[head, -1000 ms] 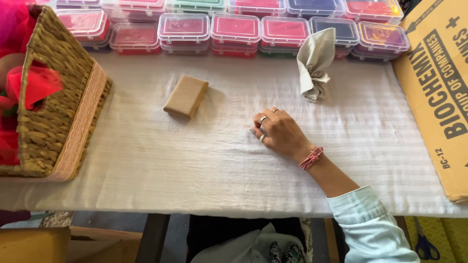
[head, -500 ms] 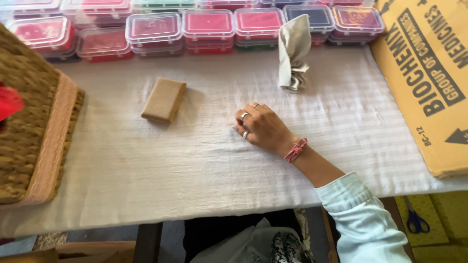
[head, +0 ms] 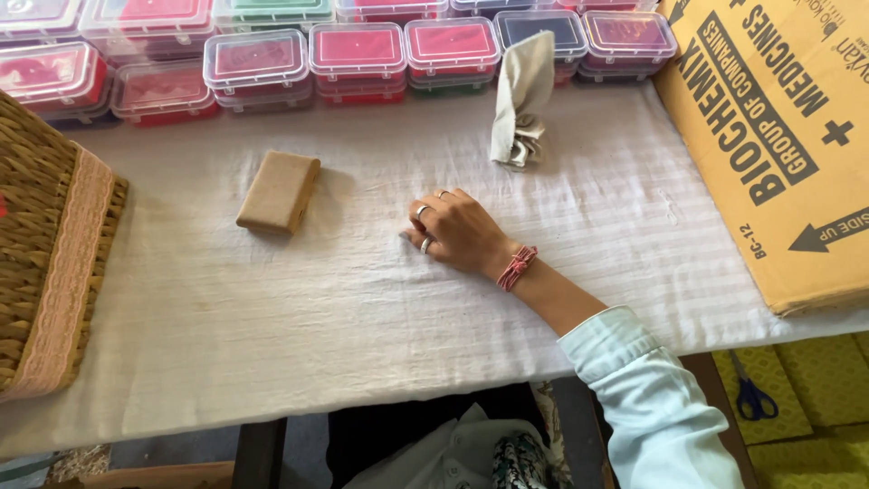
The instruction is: The recorder cleans a plastic box and then wraps a gift box with a pink net fabric.
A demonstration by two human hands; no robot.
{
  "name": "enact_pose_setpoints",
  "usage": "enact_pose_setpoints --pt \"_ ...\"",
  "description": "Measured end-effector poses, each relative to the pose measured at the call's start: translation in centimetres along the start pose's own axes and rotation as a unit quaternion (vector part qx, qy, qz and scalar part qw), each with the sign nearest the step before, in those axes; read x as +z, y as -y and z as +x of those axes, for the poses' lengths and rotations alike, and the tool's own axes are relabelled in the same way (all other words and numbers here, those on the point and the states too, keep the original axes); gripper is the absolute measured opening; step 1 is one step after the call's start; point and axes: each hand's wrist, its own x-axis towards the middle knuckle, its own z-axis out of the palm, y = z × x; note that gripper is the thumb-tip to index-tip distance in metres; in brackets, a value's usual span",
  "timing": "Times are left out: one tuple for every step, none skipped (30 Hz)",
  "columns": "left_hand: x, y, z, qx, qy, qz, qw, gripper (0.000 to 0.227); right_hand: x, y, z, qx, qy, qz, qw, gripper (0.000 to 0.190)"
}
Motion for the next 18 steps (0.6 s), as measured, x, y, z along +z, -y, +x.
enact_pose_setpoints --pt "-0.6 -2.0 -0.2 0.001 -0.001 -0.003 1.000 0.050 0.4 -0.4 -0.1 0.033 0.014 0.047 0.998 0.026" --pt "-1.4 -3.9 -0.5 0.002 -0.003 -0.007 1.000 0.050 0.9 -0.9 -0.1 0.065 0.027 0.094 0.993 0.033" --pt "-2.5 -10.3 -0.1 0.001 -0.004 -0.009 1.000 0.050 1.0 -1.7 -0.5 0.064 0.027 0.096 0.993 0.033" --pt "-3.8 -16.8 -0.7 0.001 -0.006 -0.012 1.000 0.050 1.1 -2.5 -1.0 0.094 -0.012 0.218 0.971 0.034" --pt "-5.1 -23.3 -2.2 0.000 -0.009 -0.015 1.000 0.050 1.2 -3.3 -1.3 0.122 -0.049 0.337 0.932 0.039" --pt "-4.7 -25.8 -1.0 -0.001 -0.011 -0.017 1.000 0.050 1.6 -4.3 -1.4 0.119 -0.049 0.339 0.932 0.039" --pt "-3.7 -29.0 -0.2 -0.001 -0.015 -0.020 1.000 0.050 1.9 -5.4 -1.6 0.152 -0.079 0.387 0.906 0.045" --pt "-2.2 -32.9 0.1 -0.001 -0.019 -0.022 1.000 0.050 2.2 -6.6 -1.7 0.185 -0.109 0.434 0.875 0.052" --pt "0.5 -31.3 2.2 0.002 -0.021 -0.020 1.000 0.050 2.1 -7.4 -1.9 0.182 -0.112 0.434 0.875 0.052" --pt "3.1 -29.8 4.4 -0.001 -0.051 -0.080 0.995 0.052 2.0 -8.2 -2.1 0.274 -0.138 0.569 0.763 0.061" --pt "5.6 -28.5 6.7 -0.001 -0.081 -0.137 0.987 0.054 1.9 -9.0 -2.2 0.353 -0.162 0.683 0.619 0.073" --pt "8.3 -25.4 8.8 0.004 -0.082 -0.131 0.988 0.054 1.5 -8.6 -2.2 0.347 -0.167 0.685 0.618 0.073" --pt "11.6 -22.6 10.9 0.041 -0.083 -0.261 0.961 0.056 0.8 -8.5 -2.1 0.338 -0.182 0.685 0.619 0.068" --pt "15.6 -19.9 12.6 0.075 -0.078 -0.387 0.916 0.059 0.2 -8.5 -2.0 0.329 -0.197 0.685 0.619 0.070" --pt "16.2 -19.8 12.5 0.081 -0.073 -0.388 0.915 0.059 -0.5 -8.1 -1.8 0.329 -0.204 0.681 0.621 0.070" --pt "16.8 -19.4 12.3 0.046 -0.059 -0.393 0.917 0.060 -1.0 -7.6 -1.6 0.338 -0.199 0.653 0.649 0.066" --pt "17.5 -18.9 11.8 0.005 -0.044 -0.397 0.917 0.061 -1.2 -7.0 -1.7 0.349 -0.191 0.623 0.673 0.068" --pt "17.8 -18.2 12.1 0.006 -0.037 -0.398 0.917 0.061 -1.0 -7.4 -1.8 0.353 -0.196 0.621 0.672 0.068"
